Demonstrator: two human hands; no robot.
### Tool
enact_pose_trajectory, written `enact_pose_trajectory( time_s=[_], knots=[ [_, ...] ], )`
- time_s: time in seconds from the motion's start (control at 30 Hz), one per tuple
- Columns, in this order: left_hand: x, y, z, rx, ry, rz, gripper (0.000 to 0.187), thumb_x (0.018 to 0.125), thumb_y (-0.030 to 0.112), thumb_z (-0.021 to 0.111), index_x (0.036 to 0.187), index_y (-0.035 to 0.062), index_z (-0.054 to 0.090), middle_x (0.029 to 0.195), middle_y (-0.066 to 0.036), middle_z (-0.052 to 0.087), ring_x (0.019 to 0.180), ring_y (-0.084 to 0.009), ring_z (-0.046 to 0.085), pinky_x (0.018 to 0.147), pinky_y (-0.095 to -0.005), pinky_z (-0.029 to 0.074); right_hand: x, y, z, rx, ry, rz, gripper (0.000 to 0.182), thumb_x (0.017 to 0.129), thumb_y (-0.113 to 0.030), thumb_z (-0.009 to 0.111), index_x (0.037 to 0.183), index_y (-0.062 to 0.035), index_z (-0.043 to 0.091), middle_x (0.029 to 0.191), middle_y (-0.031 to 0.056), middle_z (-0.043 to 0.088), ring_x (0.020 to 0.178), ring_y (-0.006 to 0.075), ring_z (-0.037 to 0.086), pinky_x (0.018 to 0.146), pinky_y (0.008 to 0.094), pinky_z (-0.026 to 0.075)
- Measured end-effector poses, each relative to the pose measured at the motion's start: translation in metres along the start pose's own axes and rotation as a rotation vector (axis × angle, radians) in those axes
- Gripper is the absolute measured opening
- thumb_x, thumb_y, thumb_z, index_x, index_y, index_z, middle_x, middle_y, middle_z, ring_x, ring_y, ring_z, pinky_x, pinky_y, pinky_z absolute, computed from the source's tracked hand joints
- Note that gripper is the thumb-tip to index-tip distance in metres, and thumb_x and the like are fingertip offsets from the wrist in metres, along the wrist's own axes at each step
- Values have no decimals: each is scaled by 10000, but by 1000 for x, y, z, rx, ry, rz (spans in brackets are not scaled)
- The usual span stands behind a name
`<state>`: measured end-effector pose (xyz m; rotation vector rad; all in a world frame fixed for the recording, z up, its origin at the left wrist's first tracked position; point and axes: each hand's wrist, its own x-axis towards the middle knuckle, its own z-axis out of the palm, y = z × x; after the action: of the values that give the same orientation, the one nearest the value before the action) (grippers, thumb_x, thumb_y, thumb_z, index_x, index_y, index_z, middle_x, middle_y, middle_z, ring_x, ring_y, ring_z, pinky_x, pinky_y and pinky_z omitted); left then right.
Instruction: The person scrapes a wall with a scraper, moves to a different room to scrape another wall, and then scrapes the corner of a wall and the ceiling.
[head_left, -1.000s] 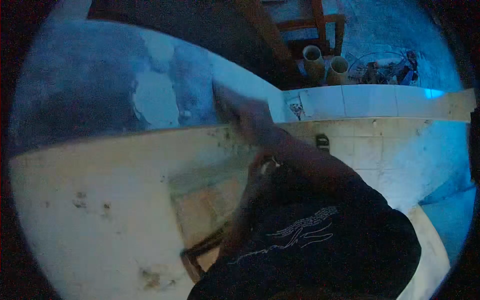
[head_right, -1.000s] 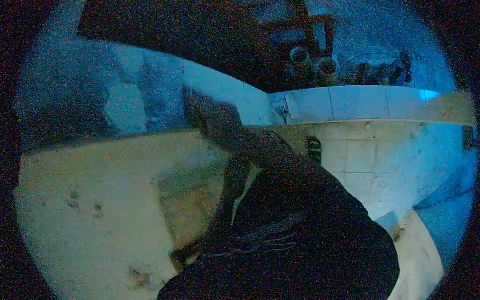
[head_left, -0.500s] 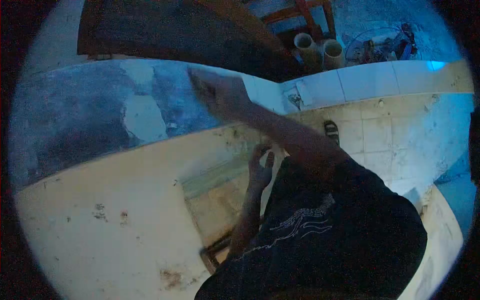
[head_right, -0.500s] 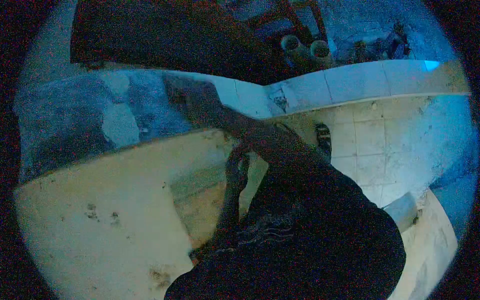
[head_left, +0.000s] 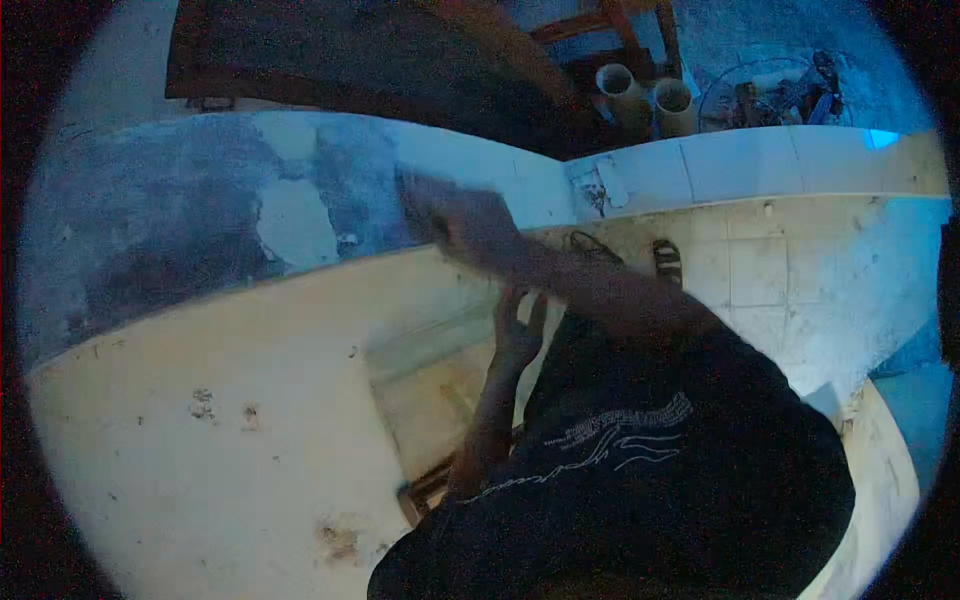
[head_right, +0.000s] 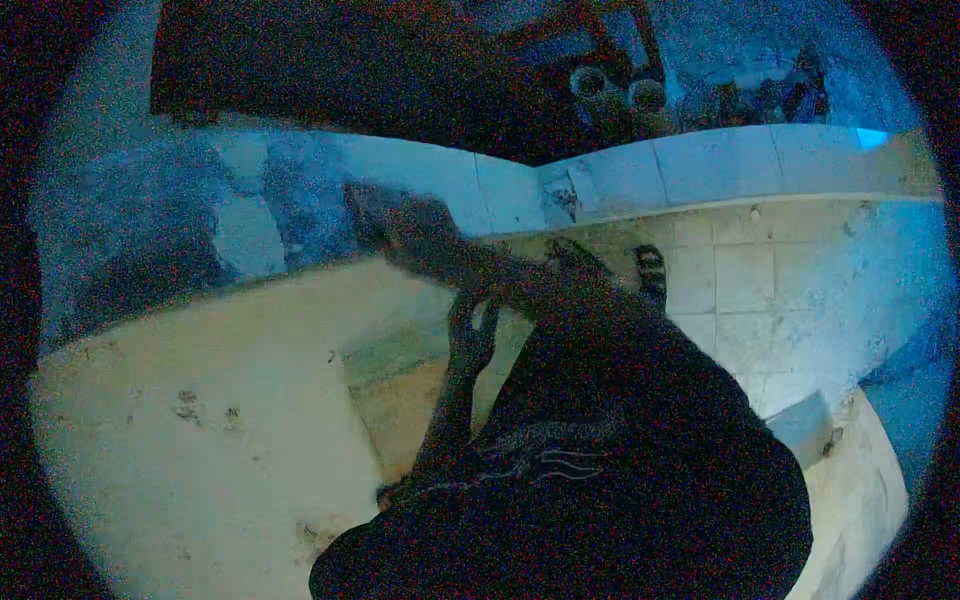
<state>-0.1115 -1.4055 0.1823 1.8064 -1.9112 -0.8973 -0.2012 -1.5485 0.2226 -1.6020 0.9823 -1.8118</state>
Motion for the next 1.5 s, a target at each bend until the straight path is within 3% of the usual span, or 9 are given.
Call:
enact_pose_trajectory(
  time_s=[0.13,0.27,0.37,0.6,0.9,1.2,1.27,1.33,1.5],
  knots=[
    [-11,-29,-6,199,154,136,255,893,118,574,1123,10,598,1132,-168,619,1064,-319,577,942,-399,428,-11,20,18,-16,108,-50,362,867,-242,600,1219,-160,585,1079,148,642,886,316,656,707,401,528],
    [-9,-17,-20,194,160,216,251,873,102,577,1109,19,599,1248,-208,528,1159,-313,522,944,-417,429,37,45,4,-221,-263,151,328,853,-277,609,1163,-171,622,998,123,664,695,250,663,548,386,513],
    [0,-5,-33,389,513,271,298,918,205,552,1166,39,561,1382,-242,370,1202,-373,460,981,-447,393,-30,18,16,21,78,24,378,856,-306,608,1209,-170,606,1061,116,666,741,255,675,596,374,537],
    [56,64,-168,843,1166,678,787,799,609,605,1297,33,405,1450,-293,168,1358,-425,205,1058,-589,245,44,36,8,-287,-219,267,412,855,-262,622,1262,-215,574,1142,131,644,865,261,680,736,408,541],
    [120,69,-191,944,1189,876,840,853,510,599,1375,-71,291,1349,-298,352,1184,-428,449,917,-500,460,7,31,12,-47,5,131,400,856,-295,636,1238,-185,595,947,137,681,806,289,681,645,384,534],
    [118,25,-203,982,1252,917,979,710,493,728,1396,-38,273,1322,-252,417,1181,-401,433,979,-515,367,-14,15,13,-35,104,-31,314,914,-235,561,1220,-182,610,1076,121,665,774,269,683,696,372,539],
    [118,18,-207,974,1242,919,1015,678,489,757,1400,-30,269,1316,-242,432,1180,-395,430,993,-518,347,15,42,20,-7,-156,313,375,885,-243,606,1257,-198,590,1015,124,672,824,275,677,711,366,532],
    [125,52,-201,1092,1294,968,943,757,567,638,1385,-48,296,1302,-268,437,1237,-436,376,990,-618,283,39,62,32,-20,127,51,402,870,-270,630,1263,-203,584,1015,128,670,865,277,676,712,358,532],
    [128,50,-202,1028,1317,955,854,795,528,608,1354,-58,339,1311,-269,443,1247,-435,386,1013,-596,283,-30,6,14,-161,-64,69,406,889,-214,599,1287,-142,561,1128,138,649,1003,266,656,806,357,540]
  ],
)
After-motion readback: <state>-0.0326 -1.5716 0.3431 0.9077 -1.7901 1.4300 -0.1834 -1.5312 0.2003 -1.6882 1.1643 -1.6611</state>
